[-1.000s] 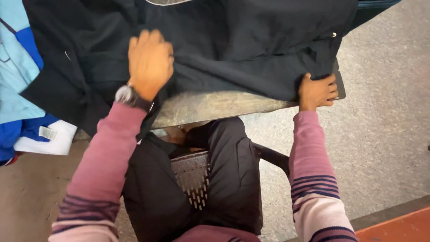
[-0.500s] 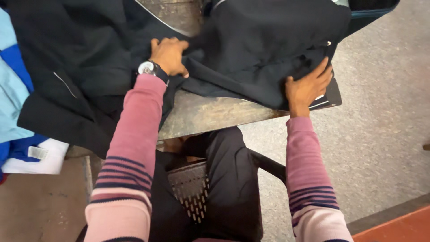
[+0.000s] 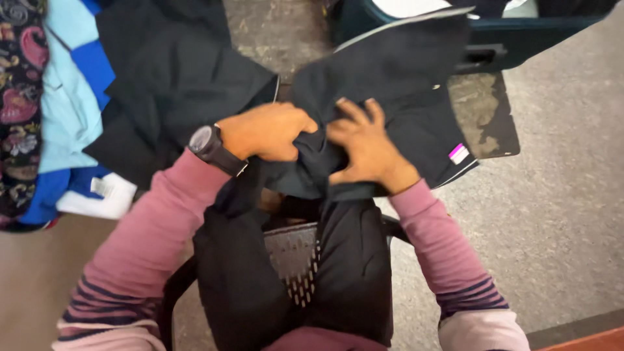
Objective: The person folds a black zippered jacket and a pink long-sleeved shirt by hand on a wooden table and then places them into an open suitcase.
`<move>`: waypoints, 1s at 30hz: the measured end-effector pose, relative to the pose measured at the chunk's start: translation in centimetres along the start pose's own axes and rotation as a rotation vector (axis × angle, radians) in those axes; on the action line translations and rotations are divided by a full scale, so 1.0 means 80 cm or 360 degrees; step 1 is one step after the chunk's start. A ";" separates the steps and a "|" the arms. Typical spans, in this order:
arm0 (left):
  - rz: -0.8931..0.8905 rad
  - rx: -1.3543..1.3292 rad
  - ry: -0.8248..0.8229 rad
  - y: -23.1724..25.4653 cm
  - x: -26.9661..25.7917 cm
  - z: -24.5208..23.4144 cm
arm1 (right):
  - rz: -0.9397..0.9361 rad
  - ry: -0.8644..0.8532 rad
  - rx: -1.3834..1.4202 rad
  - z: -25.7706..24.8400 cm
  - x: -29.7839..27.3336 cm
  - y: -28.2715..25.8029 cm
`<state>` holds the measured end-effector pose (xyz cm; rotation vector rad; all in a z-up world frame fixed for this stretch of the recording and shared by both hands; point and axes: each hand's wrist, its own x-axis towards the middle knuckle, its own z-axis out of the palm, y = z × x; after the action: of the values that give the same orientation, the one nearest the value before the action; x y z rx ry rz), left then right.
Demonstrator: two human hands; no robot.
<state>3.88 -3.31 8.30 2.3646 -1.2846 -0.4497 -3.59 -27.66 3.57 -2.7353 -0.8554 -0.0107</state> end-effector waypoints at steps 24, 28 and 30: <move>0.0037 -0.1149 0.1431 0.213 -0.058 0.078 | 0.0666 0.0506 0.2191 -0.040 -0.075 -0.041; -0.0062 -0.1283 0.0902 0.206 -0.070 0.106 | 0.0627 0.0612 0.2158 -0.086 -0.045 -0.007; 0.0276 -0.1150 0.0629 0.196 -0.092 0.104 | 0.0616 0.0483 0.2139 -0.082 -0.023 -0.018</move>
<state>-15.06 -6.45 9.55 1.6187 -0.9234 -0.3000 -5.43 -29.23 10.06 -1.5005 -0.0849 0.1594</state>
